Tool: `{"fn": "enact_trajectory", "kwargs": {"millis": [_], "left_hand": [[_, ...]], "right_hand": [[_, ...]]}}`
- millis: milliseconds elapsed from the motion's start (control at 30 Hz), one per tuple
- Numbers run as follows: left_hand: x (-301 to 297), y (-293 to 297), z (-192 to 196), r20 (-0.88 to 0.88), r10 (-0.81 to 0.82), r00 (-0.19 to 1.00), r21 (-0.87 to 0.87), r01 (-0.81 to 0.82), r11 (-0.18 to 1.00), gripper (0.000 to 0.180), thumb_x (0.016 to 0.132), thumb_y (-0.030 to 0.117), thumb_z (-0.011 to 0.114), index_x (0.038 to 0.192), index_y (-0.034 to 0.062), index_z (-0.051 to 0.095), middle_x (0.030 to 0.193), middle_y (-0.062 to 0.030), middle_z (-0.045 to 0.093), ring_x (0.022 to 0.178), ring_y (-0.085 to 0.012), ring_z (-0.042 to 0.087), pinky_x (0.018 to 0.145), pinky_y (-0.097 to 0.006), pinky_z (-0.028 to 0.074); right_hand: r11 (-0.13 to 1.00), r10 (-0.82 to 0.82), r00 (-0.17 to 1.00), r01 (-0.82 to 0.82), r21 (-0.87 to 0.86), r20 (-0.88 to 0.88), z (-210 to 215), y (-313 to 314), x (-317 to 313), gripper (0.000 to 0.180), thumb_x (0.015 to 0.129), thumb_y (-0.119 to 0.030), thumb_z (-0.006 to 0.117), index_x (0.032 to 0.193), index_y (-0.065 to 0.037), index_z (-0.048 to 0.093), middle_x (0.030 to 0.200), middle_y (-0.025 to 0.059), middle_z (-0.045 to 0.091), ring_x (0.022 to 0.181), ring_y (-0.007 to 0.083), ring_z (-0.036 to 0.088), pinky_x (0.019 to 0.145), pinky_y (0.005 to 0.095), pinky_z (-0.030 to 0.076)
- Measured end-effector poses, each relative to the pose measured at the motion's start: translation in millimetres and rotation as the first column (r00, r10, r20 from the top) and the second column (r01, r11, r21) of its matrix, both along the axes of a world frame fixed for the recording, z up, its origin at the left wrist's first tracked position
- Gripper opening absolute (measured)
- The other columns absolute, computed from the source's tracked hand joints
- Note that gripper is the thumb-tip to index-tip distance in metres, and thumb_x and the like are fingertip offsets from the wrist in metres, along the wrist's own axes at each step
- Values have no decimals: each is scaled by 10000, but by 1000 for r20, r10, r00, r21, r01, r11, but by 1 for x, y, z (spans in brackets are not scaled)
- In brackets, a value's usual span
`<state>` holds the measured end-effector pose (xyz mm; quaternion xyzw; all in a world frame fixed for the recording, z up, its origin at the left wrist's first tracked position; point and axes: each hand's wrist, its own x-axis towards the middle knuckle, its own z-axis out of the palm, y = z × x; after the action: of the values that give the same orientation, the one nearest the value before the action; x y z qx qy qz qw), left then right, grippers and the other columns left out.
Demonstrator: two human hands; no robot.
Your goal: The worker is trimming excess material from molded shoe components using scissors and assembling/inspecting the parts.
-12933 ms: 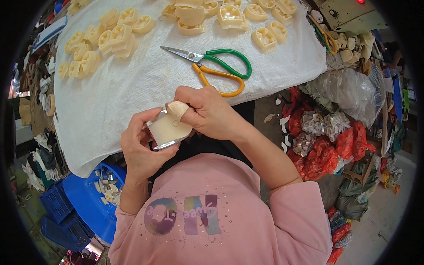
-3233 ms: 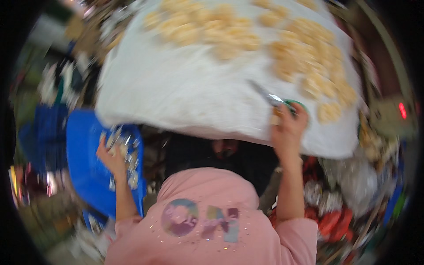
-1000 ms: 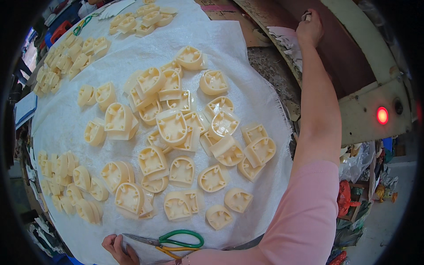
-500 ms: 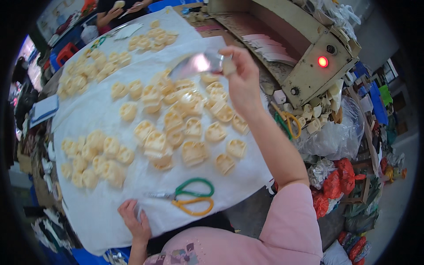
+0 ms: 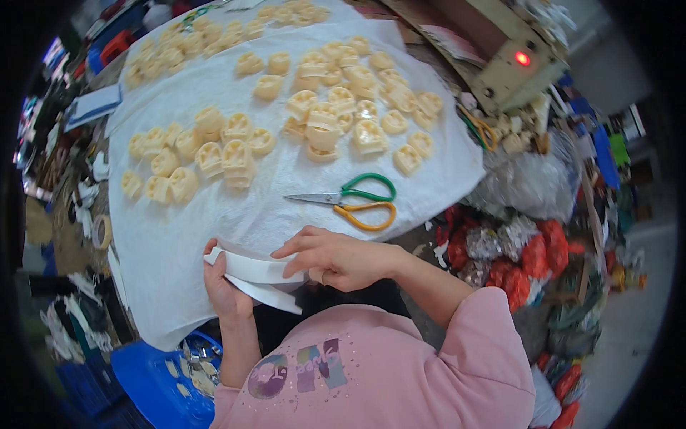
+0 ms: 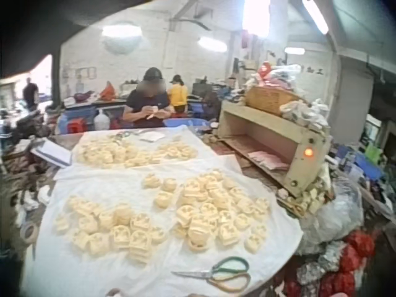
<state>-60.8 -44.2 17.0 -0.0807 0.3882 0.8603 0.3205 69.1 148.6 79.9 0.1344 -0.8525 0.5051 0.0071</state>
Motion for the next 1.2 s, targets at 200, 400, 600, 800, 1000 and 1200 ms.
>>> {"fn": "enact_trajectory", "kwargs": {"millis": [200, 400, 600, 800, 1000, 1200], "left_hand": [[8, 24, 0, -173, 79, 982, -66, -92, 994, 277, 900, -9, 426, 1163, 76, 434, 1073, -94, 521, 987, -194, 541, 880, -352, 470], [23, 28, -2, -228, 97, 969, 120, -71, 990, 309, 905, 5, 453, 1202, 80, 414, 1057, -111, 538, 951, -216, 566, 865, -366, 482], [35, 18, -13, -365, 68, 928, 11, -69, 998, 415, 878, -19, 482, 1277, 56, 398, 1145, -124, 483, 1051, -184, 500, 923, -334, 427], [38, -16, -31, -704, -306, 641, -559, -233, 796, 474, 784, -38, 579, 1248, 9, 491, 1208, -144, 449, 1122, -253, 481, 958, -344, 394], [38, -33, -13, -758, -543, 361, -646, -530, 550, 460, 739, -21, 598, 1192, 39, 542, 1193, -161, 485, 1112, -332, 486, 963, -388, 399], [49, -47, -16, -761, -568, 312, -642, -488, 591, 399, 717, -16, 633, 1111, 41, 602, 1151, -147, 533, 1102, -308, 514, 934, -371, 426]], "right_hand": [[873, -466, 879, 475, 110, -99, -22, -44, 2, 797, 735, -276, 729, 1412, -111, 340, 1364, 228, 375, 1231, 362, 406, 999, 447, 373], [898, -418, 897, 385, 212, 143, -37, -56, -8, 817, 705, -233, 719, 1416, -159, 322, 1011, 172, 544, 920, 356, 560, 812, 421, 452], [868, -269, 961, 212, 450, 68, -39, -20, -11, 626, 673, -150, 651, 1279, -203, 501, 1001, 135, 543, 961, 321, 514, 890, 450, 333], [812, -237, 948, 314, 491, -214, -70, -22, -4, 461, 705, -163, 668, 1161, -145, 603, 1206, 140, 465, 1086, 342, 430, 924, 453, 320], [865, -340, 894, 419, 277, -291, -86, -5, 0, 361, 731, -26, 617, 1088, -86, 613, 1169, 127, 528, 1098, 335, 458, 908, 441, 385], [831, -384, 888, 452, 324, -252, -72, -11, 2, 293, 766, -25, 620, 1058, -49, 611, 1078, 103, 564, 1050, 312, 488, 903, 405, 395]]}}
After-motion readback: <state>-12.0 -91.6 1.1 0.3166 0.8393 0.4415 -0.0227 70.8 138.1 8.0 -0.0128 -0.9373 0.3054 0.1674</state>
